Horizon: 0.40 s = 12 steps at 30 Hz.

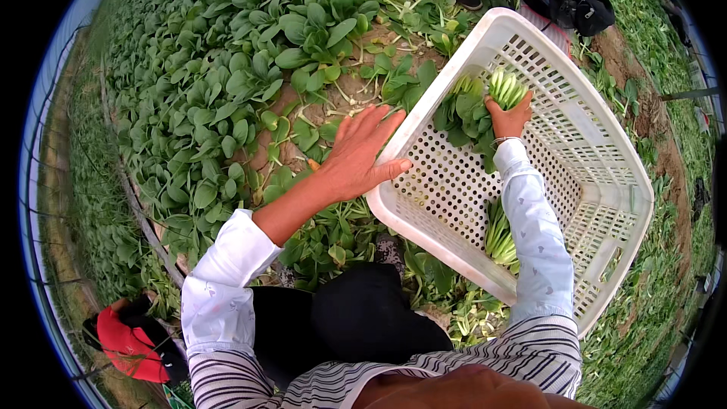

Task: The person harvests bok choy by cutting the stems with a knife, trimming yellowed leaves by hand, and placing the cleaned vegetables into a plastic basket.

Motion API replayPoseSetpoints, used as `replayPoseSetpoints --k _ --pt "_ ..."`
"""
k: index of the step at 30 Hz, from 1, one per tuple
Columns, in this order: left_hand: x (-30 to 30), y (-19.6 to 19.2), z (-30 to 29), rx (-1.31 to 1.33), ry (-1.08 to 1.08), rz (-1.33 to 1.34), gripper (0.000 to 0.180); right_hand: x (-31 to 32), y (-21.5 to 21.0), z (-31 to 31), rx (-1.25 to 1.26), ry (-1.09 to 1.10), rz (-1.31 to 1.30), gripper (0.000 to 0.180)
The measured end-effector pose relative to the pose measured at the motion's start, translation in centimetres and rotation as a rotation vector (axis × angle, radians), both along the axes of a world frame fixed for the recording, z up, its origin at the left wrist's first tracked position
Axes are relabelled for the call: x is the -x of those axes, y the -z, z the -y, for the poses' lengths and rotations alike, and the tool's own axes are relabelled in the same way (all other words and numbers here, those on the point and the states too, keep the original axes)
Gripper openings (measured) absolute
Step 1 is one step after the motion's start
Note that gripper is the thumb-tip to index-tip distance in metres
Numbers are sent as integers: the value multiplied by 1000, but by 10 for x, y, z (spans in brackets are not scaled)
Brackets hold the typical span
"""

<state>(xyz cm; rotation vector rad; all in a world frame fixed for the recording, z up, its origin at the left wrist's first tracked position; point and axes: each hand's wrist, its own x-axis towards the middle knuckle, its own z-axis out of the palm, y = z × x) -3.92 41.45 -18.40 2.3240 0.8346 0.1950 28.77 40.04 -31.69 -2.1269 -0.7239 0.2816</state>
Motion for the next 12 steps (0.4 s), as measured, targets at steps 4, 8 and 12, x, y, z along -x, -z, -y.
replayPoseSetpoints --k 4,8,12 --pt "1 8 1 272 1 103 83 20 75 -61 578 173 -54 117" --pt "-18 3 -20 459 -134 258 69 49 92 -88 670 248 -3 114" --pt "-37 2 -43 734 -233 421 75 50 107 -83 484 174 47 114"
